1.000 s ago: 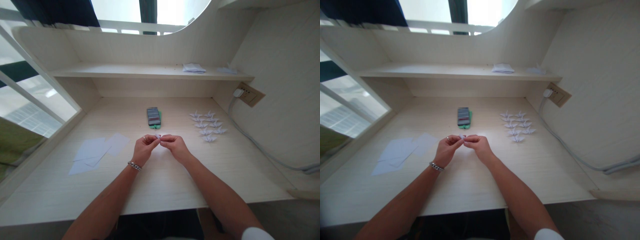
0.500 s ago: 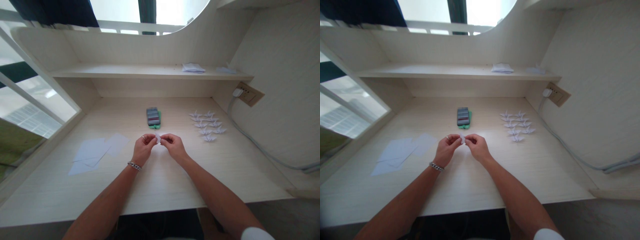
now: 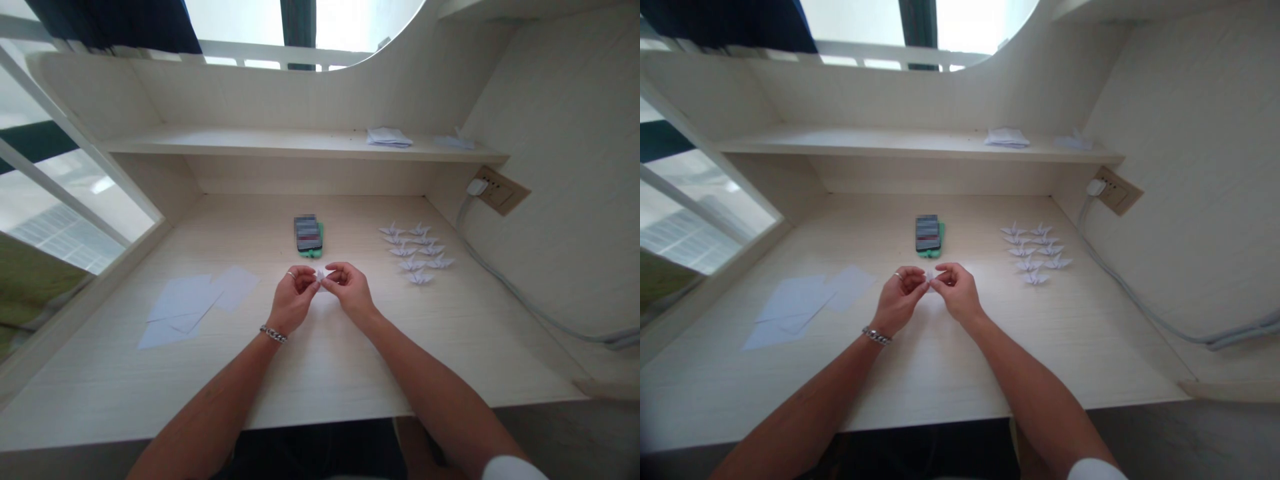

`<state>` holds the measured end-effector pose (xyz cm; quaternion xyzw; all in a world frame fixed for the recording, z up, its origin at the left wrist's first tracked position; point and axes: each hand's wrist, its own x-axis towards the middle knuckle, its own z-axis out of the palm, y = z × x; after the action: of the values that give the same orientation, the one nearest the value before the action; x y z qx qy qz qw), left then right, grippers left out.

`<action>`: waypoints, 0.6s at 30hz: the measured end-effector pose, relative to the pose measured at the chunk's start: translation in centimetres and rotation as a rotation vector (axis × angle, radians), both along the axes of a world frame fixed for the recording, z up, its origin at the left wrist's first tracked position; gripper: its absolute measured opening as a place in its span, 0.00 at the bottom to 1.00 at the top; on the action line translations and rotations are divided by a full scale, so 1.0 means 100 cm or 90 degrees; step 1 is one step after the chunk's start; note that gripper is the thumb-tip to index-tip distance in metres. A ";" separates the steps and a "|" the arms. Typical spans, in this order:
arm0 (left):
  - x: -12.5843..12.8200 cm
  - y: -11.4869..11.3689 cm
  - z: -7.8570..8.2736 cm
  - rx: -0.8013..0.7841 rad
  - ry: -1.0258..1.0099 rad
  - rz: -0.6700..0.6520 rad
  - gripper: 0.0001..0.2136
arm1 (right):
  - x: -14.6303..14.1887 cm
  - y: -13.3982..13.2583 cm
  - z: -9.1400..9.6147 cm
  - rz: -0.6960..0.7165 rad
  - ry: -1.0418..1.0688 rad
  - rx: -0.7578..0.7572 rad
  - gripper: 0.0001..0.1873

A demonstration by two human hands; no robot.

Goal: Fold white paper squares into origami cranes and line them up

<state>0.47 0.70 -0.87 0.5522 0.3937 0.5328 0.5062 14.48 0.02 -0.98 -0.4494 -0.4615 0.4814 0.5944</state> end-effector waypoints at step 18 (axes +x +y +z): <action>0.000 -0.005 0.002 0.023 0.047 -0.021 0.15 | 0.003 0.001 -0.001 0.041 -0.013 -0.013 0.13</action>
<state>0.48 0.22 -0.69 0.5868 0.3929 0.5107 0.4902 14.83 0.11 -1.05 -0.4452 -0.4770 0.5005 0.5690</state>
